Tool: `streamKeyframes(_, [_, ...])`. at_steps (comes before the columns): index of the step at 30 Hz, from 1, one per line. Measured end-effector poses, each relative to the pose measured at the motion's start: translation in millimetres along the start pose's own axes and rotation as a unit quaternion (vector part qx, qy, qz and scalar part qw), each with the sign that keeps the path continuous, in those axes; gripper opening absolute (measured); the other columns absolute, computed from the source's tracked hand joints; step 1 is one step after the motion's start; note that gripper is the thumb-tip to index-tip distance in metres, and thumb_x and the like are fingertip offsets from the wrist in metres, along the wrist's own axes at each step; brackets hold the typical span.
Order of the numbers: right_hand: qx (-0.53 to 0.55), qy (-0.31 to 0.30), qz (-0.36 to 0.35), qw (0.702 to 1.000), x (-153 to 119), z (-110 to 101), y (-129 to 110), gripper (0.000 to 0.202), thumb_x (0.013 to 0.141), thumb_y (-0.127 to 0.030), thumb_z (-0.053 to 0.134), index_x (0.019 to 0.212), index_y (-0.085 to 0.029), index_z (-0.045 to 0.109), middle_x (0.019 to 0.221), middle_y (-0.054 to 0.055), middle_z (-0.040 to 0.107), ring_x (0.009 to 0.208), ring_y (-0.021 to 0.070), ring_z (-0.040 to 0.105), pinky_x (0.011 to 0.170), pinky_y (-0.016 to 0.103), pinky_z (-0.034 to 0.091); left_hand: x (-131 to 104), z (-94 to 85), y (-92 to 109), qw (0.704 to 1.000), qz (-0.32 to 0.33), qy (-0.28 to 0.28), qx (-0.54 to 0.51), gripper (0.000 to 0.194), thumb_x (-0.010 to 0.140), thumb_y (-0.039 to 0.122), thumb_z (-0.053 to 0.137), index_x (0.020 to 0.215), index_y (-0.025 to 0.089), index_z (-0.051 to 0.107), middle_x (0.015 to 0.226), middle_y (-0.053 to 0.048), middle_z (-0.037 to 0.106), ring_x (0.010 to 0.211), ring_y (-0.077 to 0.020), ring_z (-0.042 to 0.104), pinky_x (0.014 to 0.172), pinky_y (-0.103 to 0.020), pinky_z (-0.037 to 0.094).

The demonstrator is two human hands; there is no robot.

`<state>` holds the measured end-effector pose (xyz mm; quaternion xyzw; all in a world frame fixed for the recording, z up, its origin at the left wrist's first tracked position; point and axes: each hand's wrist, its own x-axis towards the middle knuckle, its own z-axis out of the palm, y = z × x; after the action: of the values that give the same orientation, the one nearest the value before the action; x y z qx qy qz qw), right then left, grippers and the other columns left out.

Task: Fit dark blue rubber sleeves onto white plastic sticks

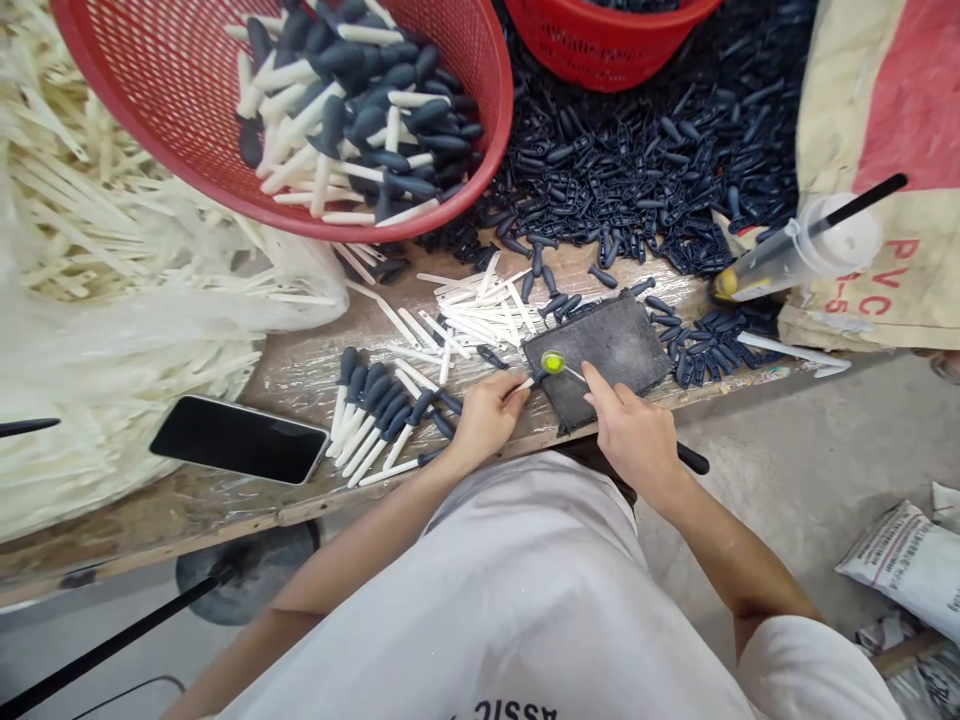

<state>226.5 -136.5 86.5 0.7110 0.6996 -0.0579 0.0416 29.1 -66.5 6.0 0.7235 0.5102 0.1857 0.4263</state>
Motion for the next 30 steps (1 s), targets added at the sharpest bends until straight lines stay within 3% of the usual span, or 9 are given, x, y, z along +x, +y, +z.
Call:
streamKeyframes(2, [0.003, 0.015, -0.01, 1.0, -3, 0, -1, 0.046, 0.105, -0.034, 0.031, 0.146, -0.027, 0.051, 0.085, 0.006, 0.072, 0.067, 0.0158, 0.065, 0.056, 0.028, 0.033, -1, 3.7, -2, 1.0, 0.006, 0.019, 0.003, 0.022, 0.087, 0.014, 0.056, 0.099, 0.016, 0.074, 0.094, -0.008, 0.073, 0.088, -0.0224, 0.066, 0.082, -0.033, 0.05])
streamKeyframes(7, [-0.053, -0.019, -0.038, 0.998, -1, 10, 2, 0.043, 0.103, -0.035, 0.037, 0.141, -0.03, 0.056, 0.079, 0.005, 0.07, 0.058, 0.0154, 0.062, 0.052, 0.031, 0.026, 0, 7.3, -6, 0.999, 0.032, 0.024, 0.028, 0.024, 0.086, 0.011, 0.055, 0.1, 0.016, 0.074, 0.091, -0.008, 0.072, 0.086, -0.0215, 0.066, 0.08, -0.032, 0.051])
streamKeyframes(13, [-0.047, 0.061, 0.047, 0.996, 21, 28, 18, 0.043, 0.103, -0.036, 0.04, 0.142, -0.025, 0.056, 0.083, 0.007, 0.072, 0.058, 0.0143, 0.061, 0.052, 0.029, 0.025, -13, -7.8, -21, 0.997, 0.038, 0.047, 0.036, 0.023, 0.089, 0.013, 0.056, 0.102, 0.017, 0.074, 0.088, -0.007, 0.07, 0.082, -0.0188, 0.066, 0.077, -0.03, 0.052])
streamKeyframes(19, [0.04, 0.108, -0.007, 0.993, 14, 27, 13, 0.044, 0.104, -0.032, 0.036, 0.142, -0.022, 0.056, 0.094, 0.007, 0.075, 0.067, 0.0132, 0.066, 0.058, 0.024, 0.037, -22, -4.8, -27, 0.992, 0.057, 0.072, 0.084, 0.023, 0.091, 0.014, 0.055, 0.105, 0.017, 0.073, 0.088, -0.007, 0.069, 0.082, -0.0181, 0.066, 0.075, -0.028, 0.054])
streamKeyframes(25, [-0.012, 0.013, -0.014, 1.0, 8, 19, 13, 0.041, 0.101, -0.031, 0.044, 0.14, -0.03, 0.057, 0.085, 0.003, 0.074, 0.062, 0.0146, 0.062, 0.053, 0.028, 0.028, -11, 11.5, -20, 0.984, 0.105, 0.061, 0.128, 0.025, 0.095, 0.015, 0.049, 0.108, 0.014, 0.07, 0.09, -0.009, 0.069, 0.079, -0.0171, 0.067, 0.073, -0.027, 0.055])
streamKeyframes(28, [-0.03, 0.062, 0.036, 0.997, 21, 24, 21, 0.042, 0.101, -0.034, 0.045, 0.141, -0.028, 0.056, 0.082, 0.004, 0.071, 0.063, 0.0155, 0.058, 0.055, 0.031, 0.025, -12, 7.1, -21, 0.982, 0.121, 0.08, 0.124, 0.024, 0.095, 0.016, 0.049, 0.108, 0.014, 0.07, 0.089, -0.009, 0.069, 0.079, -0.0175, 0.067, 0.073, -0.027, 0.055])
streamKeyframes(30, [-0.034, 0.119, 0.045, 0.991, 34, 32, 22, 0.039, 0.101, -0.033, 0.046, 0.135, -0.024, 0.061, 0.085, 0.007, 0.07, 0.071, 0.0181, 0.057, 0.059, 0.032, 0.029, -19, -7.7, -25, 0.978, 0.126, 0.107, 0.123, 0.024, 0.096, 0.018, 0.049, 0.109, 0.014, 0.069, 0.09, -0.009, 0.07, 0.081, -0.0176, 0.067, 0.074, -0.027, 0.055])
